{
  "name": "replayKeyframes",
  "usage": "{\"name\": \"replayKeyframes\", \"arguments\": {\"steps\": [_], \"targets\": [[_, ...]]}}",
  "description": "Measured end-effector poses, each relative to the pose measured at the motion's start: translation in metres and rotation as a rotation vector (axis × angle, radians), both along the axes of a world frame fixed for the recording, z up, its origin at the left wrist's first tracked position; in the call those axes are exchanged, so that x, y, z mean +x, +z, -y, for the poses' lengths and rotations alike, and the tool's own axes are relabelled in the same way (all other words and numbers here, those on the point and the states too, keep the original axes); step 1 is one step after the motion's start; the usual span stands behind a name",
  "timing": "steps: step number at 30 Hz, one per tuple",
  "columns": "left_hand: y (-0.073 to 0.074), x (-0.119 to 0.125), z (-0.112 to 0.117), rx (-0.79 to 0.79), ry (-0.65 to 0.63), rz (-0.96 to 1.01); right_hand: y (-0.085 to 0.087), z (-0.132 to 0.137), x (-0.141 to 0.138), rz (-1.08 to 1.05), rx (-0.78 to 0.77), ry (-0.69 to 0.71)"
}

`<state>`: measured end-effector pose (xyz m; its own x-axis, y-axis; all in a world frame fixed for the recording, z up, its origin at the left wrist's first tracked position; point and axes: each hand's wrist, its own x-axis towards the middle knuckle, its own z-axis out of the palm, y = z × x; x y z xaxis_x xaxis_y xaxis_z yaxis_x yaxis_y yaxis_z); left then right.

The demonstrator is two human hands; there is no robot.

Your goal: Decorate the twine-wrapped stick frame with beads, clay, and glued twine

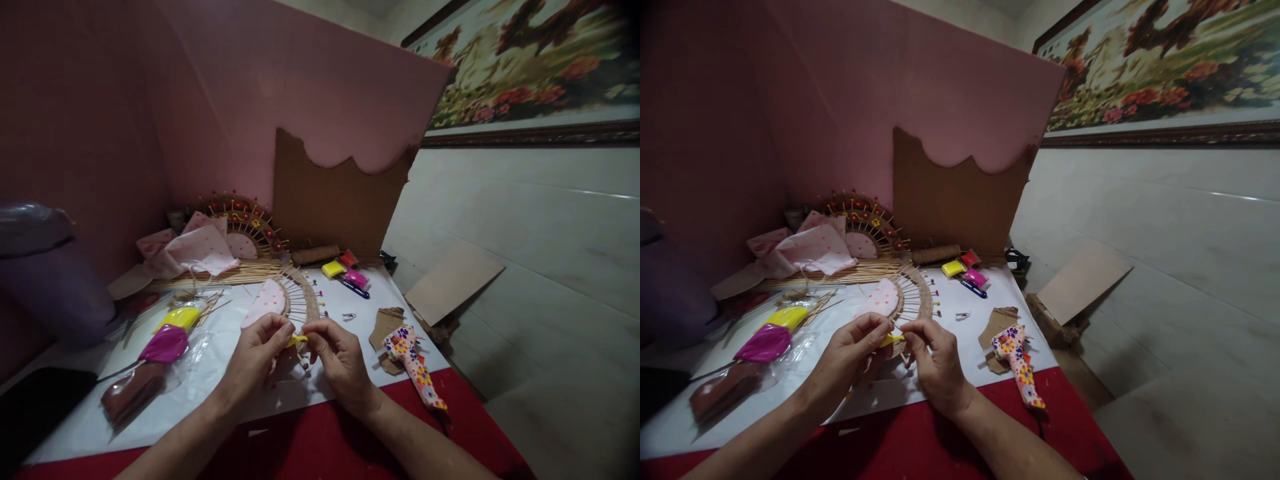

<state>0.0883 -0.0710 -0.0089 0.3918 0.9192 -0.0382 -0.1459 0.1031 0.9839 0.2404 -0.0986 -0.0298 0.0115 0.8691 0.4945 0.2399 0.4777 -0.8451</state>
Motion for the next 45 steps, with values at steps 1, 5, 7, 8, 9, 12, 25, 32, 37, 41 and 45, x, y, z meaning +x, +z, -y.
{"name": "replayKeyframes", "arguments": {"steps": [1,5,7,8,9,12,25,32,37,41,45], "targets": [[0.001,0.0,0.0,-0.023,0.01,0.013,-0.001,-0.001,0.0,-0.051,-0.018,-0.012],[0.003,0.0,0.001,-0.088,0.017,0.053,-0.004,-0.007,0.002,-0.192,-0.083,-0.012],[0.003,0.0,0.001,-0.086,0.008,0.053,-0.005,-0.008,0.003,-0.249,-0.116,0.025],[0.002,0.0,0.001,-0.076,-0.004,0.053,-0.006,-0.008,0.002,-0.273,-0.128,0.047],[0.001,0.0,0.001,-0.062,-0.019,0.053,-0.006,-0.008,0.002,-0.284,-0.136,0.066],[-0.002,0.001,0.001,-0.022,-0.078,0.045,-0.004,-0.004,0.001,-0.184,-0.094,0.079],[-0.002,0.002,0.002,-0.037,-0.139,-0.022,0.003,0.001,-0.001,-0.025,-0.047,0.158],[-0.002,0.002,0.002,-0.107,-0.073,0.136,0.001,0.0,-0.002,-0.132,-0.149,0.138],[0.002,-0.001,-0.002,-0.219,-0.032,0.259,0.004,-0.006,0.001,-0.411,-0.227,0.148],[0.002,-0.002,-0.006,-0.24,0.014,0.274,0.008,-0.01,0.005,-0.639,-0.295,0.138],[0.002,0.0,-0.003,-0.206,0.026,0.181,0.007,-0.013,0.005,-0.7,-0.351,0.208]]}}
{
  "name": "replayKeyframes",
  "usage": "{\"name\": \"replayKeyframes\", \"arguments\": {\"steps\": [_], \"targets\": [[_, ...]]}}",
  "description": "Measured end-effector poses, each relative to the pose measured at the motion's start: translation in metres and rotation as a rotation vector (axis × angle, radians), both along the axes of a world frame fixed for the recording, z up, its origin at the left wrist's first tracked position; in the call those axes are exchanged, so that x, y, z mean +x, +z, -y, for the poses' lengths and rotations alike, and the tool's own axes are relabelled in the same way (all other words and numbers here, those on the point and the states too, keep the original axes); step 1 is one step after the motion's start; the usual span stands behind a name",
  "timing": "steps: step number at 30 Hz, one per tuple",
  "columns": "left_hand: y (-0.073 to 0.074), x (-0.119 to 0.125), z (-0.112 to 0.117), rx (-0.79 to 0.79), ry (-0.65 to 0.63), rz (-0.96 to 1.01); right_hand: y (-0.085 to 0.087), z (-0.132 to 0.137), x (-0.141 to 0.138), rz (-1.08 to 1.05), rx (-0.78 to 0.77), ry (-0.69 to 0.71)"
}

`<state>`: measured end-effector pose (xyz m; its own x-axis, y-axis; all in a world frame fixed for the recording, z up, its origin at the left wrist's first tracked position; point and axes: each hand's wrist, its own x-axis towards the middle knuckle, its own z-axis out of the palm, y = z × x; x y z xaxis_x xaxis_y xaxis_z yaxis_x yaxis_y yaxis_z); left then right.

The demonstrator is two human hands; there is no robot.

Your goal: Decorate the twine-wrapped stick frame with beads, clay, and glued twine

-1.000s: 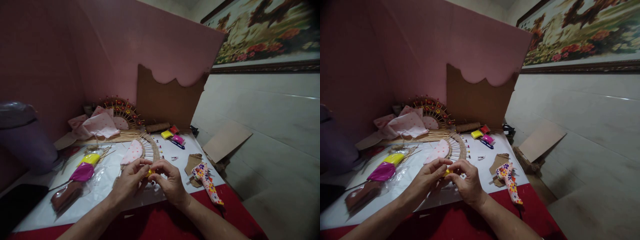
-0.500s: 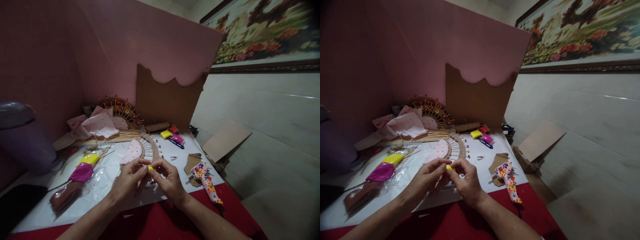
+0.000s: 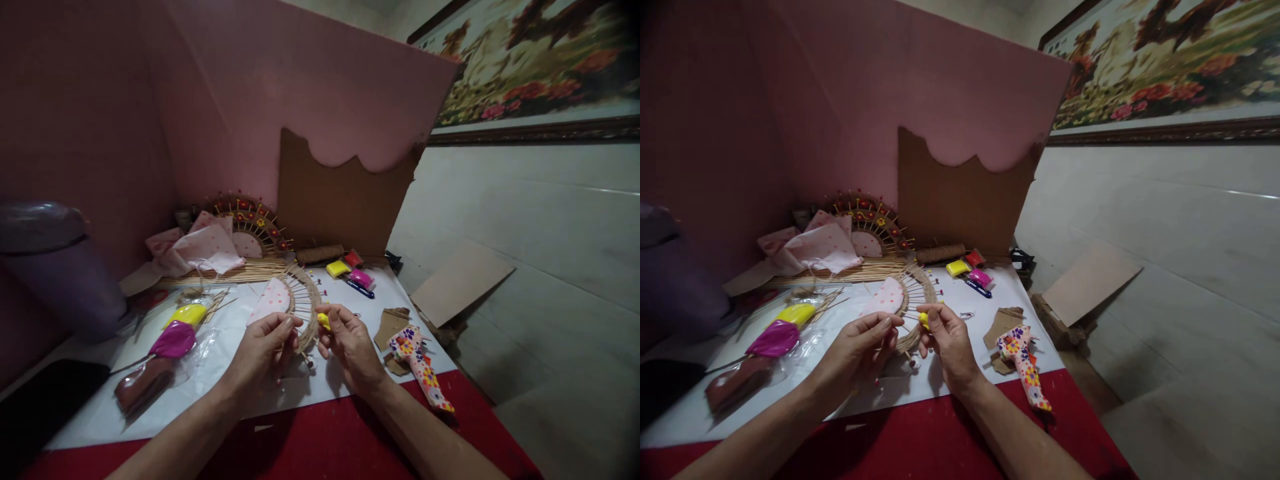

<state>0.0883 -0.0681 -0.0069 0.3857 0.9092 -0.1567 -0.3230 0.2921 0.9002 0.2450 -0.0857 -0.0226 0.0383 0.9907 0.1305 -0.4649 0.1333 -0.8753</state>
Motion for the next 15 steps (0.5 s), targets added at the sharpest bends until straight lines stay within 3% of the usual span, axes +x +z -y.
{"name": "replayKeyframes", "arguments": {"steps": [7,15], "targets": [[0.0004,0.0006,0.0016,0.114,0.004,-0.114,-0.0042,-0.0016,0.0029,0.068,-0.025,0.071],[0.0008,-0.0022,-0.0028,0.094,0.039,0.012,-0.0012,0.0003,0.0014,0.073,-0.078,0.067]]}}
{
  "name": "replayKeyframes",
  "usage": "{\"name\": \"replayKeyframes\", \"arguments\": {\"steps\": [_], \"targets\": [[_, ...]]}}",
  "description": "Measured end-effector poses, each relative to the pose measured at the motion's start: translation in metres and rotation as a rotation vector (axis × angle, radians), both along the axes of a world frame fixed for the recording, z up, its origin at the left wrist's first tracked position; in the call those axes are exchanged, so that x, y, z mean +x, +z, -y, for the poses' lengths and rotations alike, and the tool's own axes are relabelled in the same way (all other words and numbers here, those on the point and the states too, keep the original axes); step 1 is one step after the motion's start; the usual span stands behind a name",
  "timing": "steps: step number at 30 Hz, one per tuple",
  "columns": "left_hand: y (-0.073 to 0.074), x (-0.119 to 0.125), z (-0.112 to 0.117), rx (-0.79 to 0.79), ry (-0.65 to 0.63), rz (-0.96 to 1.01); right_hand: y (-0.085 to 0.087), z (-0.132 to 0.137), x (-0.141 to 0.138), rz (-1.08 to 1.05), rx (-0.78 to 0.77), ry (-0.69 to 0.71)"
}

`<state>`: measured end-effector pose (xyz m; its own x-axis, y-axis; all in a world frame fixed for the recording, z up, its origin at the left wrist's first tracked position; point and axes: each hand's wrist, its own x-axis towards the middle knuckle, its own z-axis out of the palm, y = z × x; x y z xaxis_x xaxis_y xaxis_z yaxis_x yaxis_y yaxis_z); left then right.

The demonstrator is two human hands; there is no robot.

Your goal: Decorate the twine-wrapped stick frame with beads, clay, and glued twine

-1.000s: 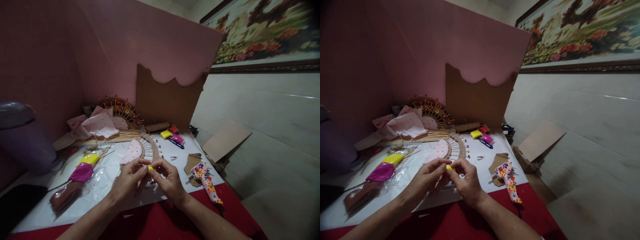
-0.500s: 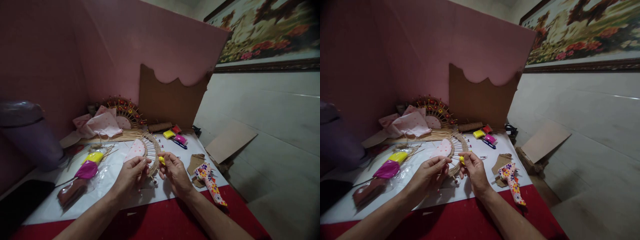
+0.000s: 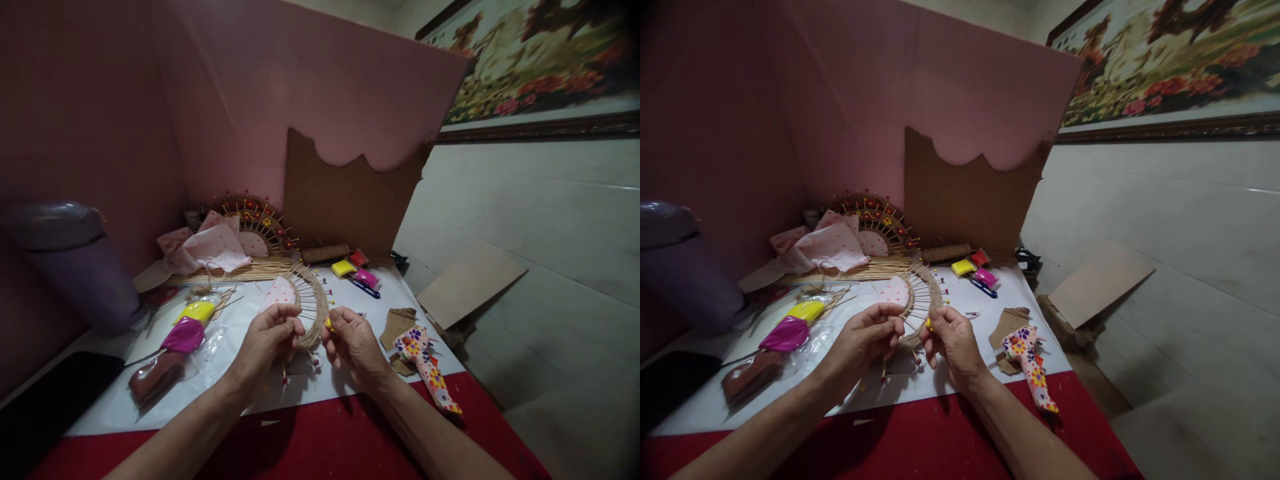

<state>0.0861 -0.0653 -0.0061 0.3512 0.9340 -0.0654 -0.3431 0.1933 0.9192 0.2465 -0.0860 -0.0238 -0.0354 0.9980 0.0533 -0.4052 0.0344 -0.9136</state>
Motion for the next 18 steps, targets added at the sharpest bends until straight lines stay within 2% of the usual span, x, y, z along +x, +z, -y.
{"name": "replayKeyframes", "arguments": {"steps": [6,12,18], "targets": [[0.0026,-0.0002,0.0012,0.072,0.004,-0.049,-0.0022,-0.0023,0.0025,-0.05,-0.046,-0.009],[0.0031,0.0012,0.0051,0.032,-0.073,-0.109,-0.001,0.0009,0.0029,-0.081,-0.07,0.018],[-0.0022,0.001,0.0016,0.026,-0.101,0.003,-0.0004,-0.0012,0.0007,-0.067,-0.02,0.022]]}}
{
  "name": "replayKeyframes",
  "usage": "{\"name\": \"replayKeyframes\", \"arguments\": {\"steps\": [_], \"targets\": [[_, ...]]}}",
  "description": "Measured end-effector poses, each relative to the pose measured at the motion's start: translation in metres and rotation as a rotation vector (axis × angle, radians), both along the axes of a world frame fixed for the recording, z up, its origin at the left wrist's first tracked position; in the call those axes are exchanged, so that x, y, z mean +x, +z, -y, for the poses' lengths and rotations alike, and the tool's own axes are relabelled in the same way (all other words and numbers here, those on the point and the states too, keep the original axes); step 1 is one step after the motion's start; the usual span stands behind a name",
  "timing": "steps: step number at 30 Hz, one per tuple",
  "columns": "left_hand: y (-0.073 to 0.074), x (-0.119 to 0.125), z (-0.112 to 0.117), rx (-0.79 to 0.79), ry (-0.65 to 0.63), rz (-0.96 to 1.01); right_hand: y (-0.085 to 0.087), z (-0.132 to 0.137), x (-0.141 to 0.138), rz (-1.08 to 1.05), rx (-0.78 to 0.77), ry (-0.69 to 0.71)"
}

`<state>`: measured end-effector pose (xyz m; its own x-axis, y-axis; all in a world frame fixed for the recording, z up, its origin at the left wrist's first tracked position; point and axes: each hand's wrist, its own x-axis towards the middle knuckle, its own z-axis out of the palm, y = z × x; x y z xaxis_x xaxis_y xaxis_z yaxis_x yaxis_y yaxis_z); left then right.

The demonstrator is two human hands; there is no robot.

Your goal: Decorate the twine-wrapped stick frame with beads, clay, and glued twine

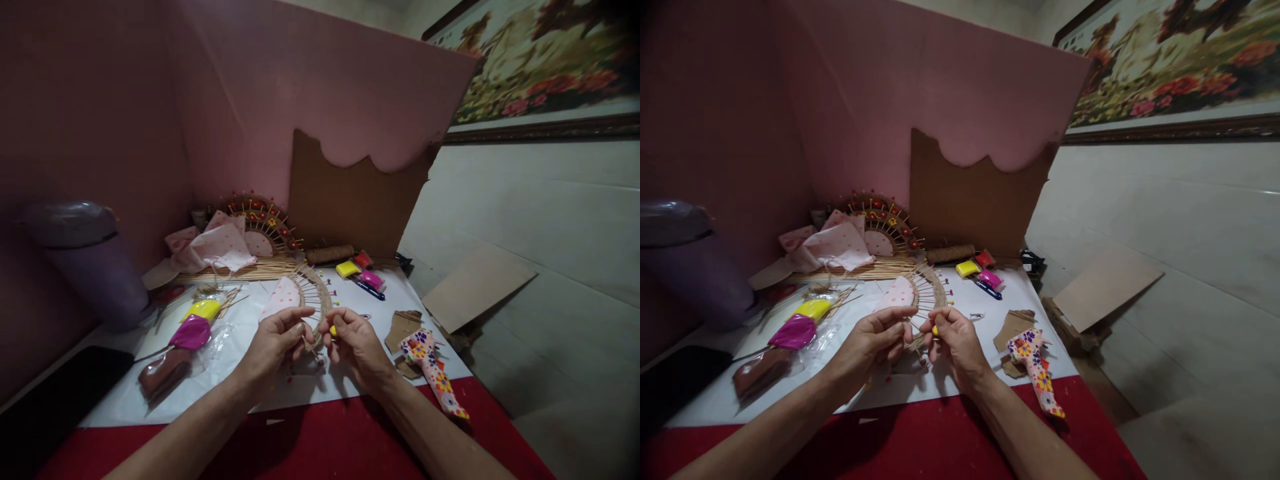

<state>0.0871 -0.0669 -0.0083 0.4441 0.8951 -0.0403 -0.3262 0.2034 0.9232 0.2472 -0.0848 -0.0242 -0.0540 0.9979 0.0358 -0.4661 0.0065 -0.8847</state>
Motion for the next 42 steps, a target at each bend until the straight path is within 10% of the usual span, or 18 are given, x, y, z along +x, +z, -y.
{"name": "replayKeyframes", "arguments": {"steps": [42], "targets": [[-0.005,0.002,-0.003,0.279,0.11,-0.28,0.002,0.005,-0.001,0.085,0.1,-0.11]]}}
